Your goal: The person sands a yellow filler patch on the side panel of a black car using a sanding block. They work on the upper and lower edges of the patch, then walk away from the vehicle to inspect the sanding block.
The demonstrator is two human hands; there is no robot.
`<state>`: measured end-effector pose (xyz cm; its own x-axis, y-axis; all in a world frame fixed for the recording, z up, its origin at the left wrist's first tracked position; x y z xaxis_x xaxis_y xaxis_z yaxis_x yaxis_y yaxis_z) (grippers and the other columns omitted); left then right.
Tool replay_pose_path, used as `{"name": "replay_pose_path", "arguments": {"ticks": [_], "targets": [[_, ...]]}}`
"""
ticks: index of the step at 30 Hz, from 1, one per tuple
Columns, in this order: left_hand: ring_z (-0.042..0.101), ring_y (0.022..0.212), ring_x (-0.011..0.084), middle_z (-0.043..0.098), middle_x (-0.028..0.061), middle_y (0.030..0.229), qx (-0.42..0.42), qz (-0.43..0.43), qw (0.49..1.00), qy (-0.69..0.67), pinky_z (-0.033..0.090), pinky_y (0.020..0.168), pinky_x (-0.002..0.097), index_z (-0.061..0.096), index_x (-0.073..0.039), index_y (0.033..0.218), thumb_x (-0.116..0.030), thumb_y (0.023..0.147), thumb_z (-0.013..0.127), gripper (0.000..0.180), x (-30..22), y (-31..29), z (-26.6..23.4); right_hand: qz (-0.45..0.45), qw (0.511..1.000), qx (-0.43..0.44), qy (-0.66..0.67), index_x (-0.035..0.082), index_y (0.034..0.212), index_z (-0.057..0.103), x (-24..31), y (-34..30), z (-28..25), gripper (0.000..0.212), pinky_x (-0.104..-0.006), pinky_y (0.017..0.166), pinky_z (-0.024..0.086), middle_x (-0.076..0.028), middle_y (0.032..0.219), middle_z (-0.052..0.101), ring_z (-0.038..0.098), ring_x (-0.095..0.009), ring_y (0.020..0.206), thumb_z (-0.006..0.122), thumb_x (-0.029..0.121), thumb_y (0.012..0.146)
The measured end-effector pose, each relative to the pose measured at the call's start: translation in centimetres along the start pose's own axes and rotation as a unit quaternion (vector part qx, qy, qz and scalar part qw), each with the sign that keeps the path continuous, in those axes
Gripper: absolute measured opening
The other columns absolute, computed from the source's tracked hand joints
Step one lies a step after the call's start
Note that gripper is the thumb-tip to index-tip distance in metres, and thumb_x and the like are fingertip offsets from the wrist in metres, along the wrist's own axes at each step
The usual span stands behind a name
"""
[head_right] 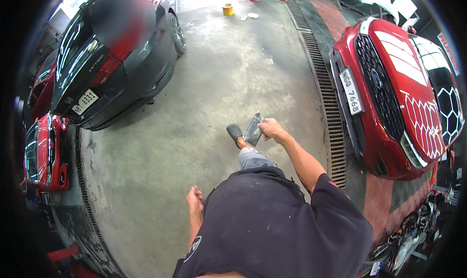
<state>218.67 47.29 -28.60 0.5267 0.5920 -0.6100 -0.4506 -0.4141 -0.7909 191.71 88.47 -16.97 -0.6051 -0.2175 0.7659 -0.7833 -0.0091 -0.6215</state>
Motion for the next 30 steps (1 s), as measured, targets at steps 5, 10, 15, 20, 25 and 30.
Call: {"name": "replay_pose_path", "arguments": {"ticks": [5,10,15,20,25,30], "targets": [[0.056,0.056,0.0137,0.064,0.0037,0.079,-0.088,-0.049,0.987,0.128,0.043,0.048,0.0309,0.065,-0.007,0.111,-0.032,0.102,0.059,0.027,7.3,1.4,-7.5,0.04,0.992,0.074,-0.097,-0.005,0.094,0.067,3.3,11.4,1.9,0.021,-0.0362,0.049,0.055,-0.009,0.077,0.064,0.063,-0.019,0.06,0.066,0.015,0.09],[0.06,0.06,0.0161,0.065,0.0051,0.083,-0.126,-0.058,0.969,0.203,0.048,0.051,0.0325,0.064,-0.006,0.111,-0.03,0.102,0.059,0.026,6.2,-3.0,-5.7,0.085,0.991,0.095,-0.045,-0.002,0.09,0.066,5.5,22.2,3.2,0.015,-0.0375,0.048,0.057,-0.01,0.075,0.063,0.065,-0.02,0.058,0.063,0.013,0.09],[0.064,0.064,0.0186,0.066,0.0064,0.088,-0.154,-0.011,0.972,0.178,0.052,0.054,0.0341,0.063,-0.005,0.11,-0.027,0.102,0.059,0.024,0.7,-2.6,1.0,0.052,0.996,0.044,0.062,-0.002,0.094,0.065,14.1,31.7,3.5,0.013,-0.0407,0.051,0.059,-0.01,0.081,0.064,0.066,-0.023,0.059,0.062,0.011,0.094],[0.069,0.068,0.021,0.068,0.0077,0.092,-0.171,0.033,0.976,0.127,0.057,0.057,0.0357,0.063,-0.003,0.11,-0.024,0.102,0.059,0.023,-5.0,-0.3,5.6,-0.086,0.91,0.004,0.405,-0.004,0.121,0.063,28.3,35.3,5.2,0.036,-0.0402,0.072,0.063,-0.013,0.093,0.07,0.072,-0.028,0.077,0.063,0.027,0.103],[0.068,0.07,0.0157,0.068,0.007,0.095,-0.185,0.119,0.971,0.097,0.054,0.054,0.0291,0.061,-0.004,0.115,-0.027,0.106,0.055,0.025,-14.4,1.6,9.0,-0.229,0.937,0.179,0.194,-0.003,0.128,0.063,35.8,29.5,9.5,0.041,-0.0371,0.073,0.063,-0.013,0.096,0.074,0.075,-0.024,0.082,0.061,0.031,0.106],[0.067,0.092,0.0201,0.068,0.0108,0.112,-0.229,0.391,0.883,0.12,0.054,0.077,0.0353,0.06,-0.001,0.125,-0.036,0.11,0.049,0.039,-33.4,-3.6,13.4,-0.36,0.899,0.129,0.213,-0.001,0.13,0.062,45.3,20.5,11.2,0.044,-0.036,0.075,0.06,-0.009,0.089,0.071,0.069,-0.018,0.077,0.052,0.036,0.11]]}}
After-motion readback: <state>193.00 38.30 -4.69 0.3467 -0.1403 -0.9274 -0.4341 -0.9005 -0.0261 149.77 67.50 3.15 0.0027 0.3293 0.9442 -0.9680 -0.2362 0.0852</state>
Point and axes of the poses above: each hand's wrist, its own y-axis towards the middle knuckle, its own z-axis out of the palm, x = y × z, the point moved 1 cm from there along y, towards the middle knuckle
